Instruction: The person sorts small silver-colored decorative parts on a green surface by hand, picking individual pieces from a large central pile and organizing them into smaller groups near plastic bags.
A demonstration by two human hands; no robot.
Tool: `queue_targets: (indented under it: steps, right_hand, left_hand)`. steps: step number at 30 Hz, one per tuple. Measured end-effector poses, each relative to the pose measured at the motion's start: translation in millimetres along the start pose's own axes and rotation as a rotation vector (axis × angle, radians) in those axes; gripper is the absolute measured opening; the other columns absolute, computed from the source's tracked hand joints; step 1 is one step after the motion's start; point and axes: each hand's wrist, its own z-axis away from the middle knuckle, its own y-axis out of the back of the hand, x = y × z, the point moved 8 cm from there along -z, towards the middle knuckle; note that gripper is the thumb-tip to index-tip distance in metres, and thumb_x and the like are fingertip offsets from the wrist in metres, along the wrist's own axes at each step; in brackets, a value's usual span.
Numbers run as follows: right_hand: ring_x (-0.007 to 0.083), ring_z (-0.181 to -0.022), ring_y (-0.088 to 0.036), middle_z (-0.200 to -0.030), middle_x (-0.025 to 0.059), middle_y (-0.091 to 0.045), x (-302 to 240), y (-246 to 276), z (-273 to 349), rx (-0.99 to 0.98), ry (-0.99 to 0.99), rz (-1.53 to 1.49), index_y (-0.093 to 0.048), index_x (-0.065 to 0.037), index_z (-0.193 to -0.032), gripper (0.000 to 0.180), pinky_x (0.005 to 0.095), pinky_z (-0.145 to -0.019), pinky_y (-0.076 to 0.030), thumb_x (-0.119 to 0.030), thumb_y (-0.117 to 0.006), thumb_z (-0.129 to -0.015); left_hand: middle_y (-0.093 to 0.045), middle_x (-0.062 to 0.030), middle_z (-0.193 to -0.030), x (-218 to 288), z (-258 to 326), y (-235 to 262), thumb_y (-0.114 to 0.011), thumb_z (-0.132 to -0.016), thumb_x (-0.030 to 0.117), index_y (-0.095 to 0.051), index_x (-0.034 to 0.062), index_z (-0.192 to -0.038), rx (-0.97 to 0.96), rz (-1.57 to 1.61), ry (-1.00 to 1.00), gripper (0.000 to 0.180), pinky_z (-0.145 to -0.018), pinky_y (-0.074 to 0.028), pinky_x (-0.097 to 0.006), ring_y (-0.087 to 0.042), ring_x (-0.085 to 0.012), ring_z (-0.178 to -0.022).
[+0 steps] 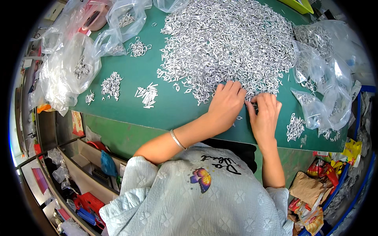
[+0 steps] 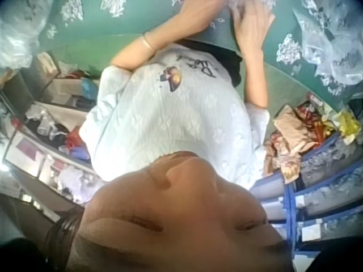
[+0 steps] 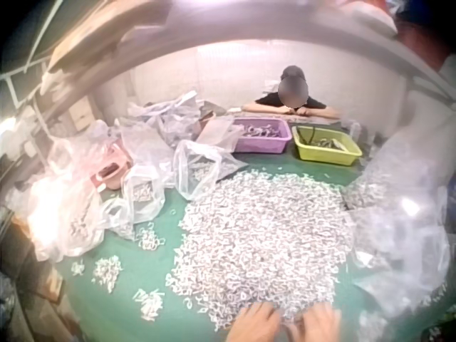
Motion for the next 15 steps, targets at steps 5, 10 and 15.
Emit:
queue_targets:
  steps: [5,10,15]
  right_hand:
    - [0.025,-0.089,-0.054,-0.09,0.0052,-0.06,6,15,4,0.03,0.016,-0.052,-0.062,-0.006,-0.084,0.013,0.0382,-0.08,-0.036,-0.004,-0.074,-0.078]
    - [0.0247,-0.089,-0.055,-0.09,0.0052,-0.061,16,19,7,0.052,0.004,-0.054,-0.063,-0.006,-0.087,0.013,0.037,-0.081,-0.036,-0.003,-0.073,-0.079]
    - [0.0244,-0.085,-0.053,-0.087,0.0039,-0.059,-4,20,13,-0.164,0.092,-0.274,-0.067,-0.007,-0.08,0.013,0.0363,-0.076,-0.037,-0.005,-0.077,-0.073]
  left_hand:
    - [-0.055,-0.0073,-0.097,-3,-1,-5,-0.068,-0.081,0.007,-0.062,0.005,-0.097,-0.027,-0.034,-0.005,0.017,-0.078,-0.038,-0.037,-0.053,-0.026,-0.093]
    - [-0.056,-0.0077,-0.096,-4,3,13,-0.067,-0.082,0.004,-0.061,0.0046,-0.096,0.075,0.043,0.0,0.015,-0.077,-0.04,-0.037,-0.054,-0.0266,-0.09]
    - [-0.058,-0.009,-0.098,12,36,15,-0.065,-0.083,0.002,-0.062,0.0033,-0.1,-0.03,0.19,-0.061,0.018,-0.076,-0.042,-0.039,-0.056,-0.0279,-0.09]
